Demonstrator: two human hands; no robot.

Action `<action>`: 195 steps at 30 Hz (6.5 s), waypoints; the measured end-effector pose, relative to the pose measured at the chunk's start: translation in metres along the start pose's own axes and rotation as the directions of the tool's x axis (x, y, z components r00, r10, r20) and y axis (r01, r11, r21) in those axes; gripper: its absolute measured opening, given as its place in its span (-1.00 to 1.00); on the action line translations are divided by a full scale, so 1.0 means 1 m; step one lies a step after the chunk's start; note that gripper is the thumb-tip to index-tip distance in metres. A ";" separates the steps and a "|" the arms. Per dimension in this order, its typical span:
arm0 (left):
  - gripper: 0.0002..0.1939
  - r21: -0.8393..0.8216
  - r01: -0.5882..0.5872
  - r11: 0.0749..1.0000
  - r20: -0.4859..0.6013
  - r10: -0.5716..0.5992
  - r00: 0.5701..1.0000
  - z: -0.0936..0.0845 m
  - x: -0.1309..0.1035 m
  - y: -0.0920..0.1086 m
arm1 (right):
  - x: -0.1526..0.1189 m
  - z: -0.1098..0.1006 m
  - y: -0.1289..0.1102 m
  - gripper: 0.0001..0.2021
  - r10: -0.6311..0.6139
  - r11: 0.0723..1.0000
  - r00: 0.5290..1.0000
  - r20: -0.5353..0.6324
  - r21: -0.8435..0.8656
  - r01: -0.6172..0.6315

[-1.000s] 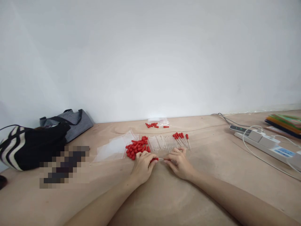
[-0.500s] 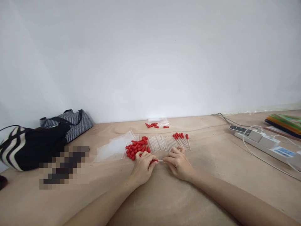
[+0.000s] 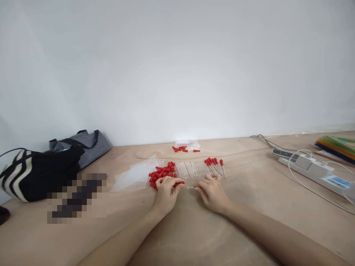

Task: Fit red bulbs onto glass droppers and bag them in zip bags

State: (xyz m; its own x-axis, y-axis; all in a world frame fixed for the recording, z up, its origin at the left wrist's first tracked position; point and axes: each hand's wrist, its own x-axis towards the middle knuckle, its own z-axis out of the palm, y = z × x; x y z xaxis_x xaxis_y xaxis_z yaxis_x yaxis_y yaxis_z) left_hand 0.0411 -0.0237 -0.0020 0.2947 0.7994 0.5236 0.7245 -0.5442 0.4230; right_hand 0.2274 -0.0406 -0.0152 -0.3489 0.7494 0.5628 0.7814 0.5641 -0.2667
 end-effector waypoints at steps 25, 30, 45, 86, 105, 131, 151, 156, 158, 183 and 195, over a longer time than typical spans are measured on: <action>-0.91 -0.006 -0.140 0.990 0.023 0.140 0.990 0.004 -0.007 0.006 | -0.003 0.000 -0.004 -0.83 -0.064 0.994 0.995 -0.082 0.080 0.071; -0.89 0.002 -0.195 0.981 0.043 0.195 0.980 0.002 -0.008 0.007 | -0.003 -0.003 -0.004 -0.83 -0.089 0.991 0.993 -0.073 0.089 0.095; -0.86 0.004 -0.268 0.963 0.045 0.268 0.962 0.000 -0.010 0.014 | 0.007 -0.009 -0.009 -0.78 0.005 0.990 0.976 0.217 0.138 -0.035; -0.73 0.194 0.003 0.981 0.073 -0.017 0.997 -0.007 0.000 -0.014 | 0.017 -0.018 0.075 -0.73 0.641 0.752 0.755 -0.134 -0.083 -0.653; -0.85 0.267 0.034 0.963 -0.004 -0.034 0.999 -0.004 0.003 -0.022 | 0.025 -0.007 0.072 -0.69 0.685 0.681 0.715 -0.137 -0.229 -0.696; -0.90 0.388 -0.046 0.920 -0.136 0.107 0.985 -0.003 0.017 -0.030 | 0.048 -0.008 0.056 -0.67 0.726 0.684 0.682 0.088 -0.194 -0.703; -0.78 -0.034 -0.210 0.977 0.205 0.213 0.955 -0.005 -0.001 -0.010 | 0.001 -0.022 0.034 -0.82 0.091 0.995 0.961 0.261 0.012 -0.097; -0.82 -0.034 -0.182 0.983 0.220 0.185 0.958 0.008 -0.001 -0.006 | 0.000 -0.013 0.032 -0.75 0.182 0.977 0.955 0.236 0.065 -0.203; -0.84 -0.032 -0.177 0.984 0.204 0.179 0.962 0.011 -0.001 -0.005 | 0.000 -0.007 0.030 -0.79 0.215 0.969 0.951 0.223 0.075 -0.237; -0.84 -0.033 -0.049 0.998 0.143 0.054 0.988 0.004 -0.002 -0.003 | -0.004 -0.006 0.008 -0.83 0.087 0.985 0.995 0.041 0.149 -0.092; -0.79 -0.140 0.023 0.990 0.206 0.006 0.978 0.003 0.000 -0.001 | -0.005 -0.004 0.001 -0.83 0.000 0.996 1.000 0.008 0.094 0.000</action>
State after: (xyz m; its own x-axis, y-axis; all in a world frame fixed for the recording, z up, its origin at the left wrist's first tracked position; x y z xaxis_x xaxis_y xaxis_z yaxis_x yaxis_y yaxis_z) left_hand 0.0421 -0.0218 -0.0046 0.4213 0.8313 0.3625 0.6371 -0.5557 0.5341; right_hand 0.2318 -0.0448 -0.0149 -0.3530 0.7518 0.5569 0.7295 0.5939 -0.3394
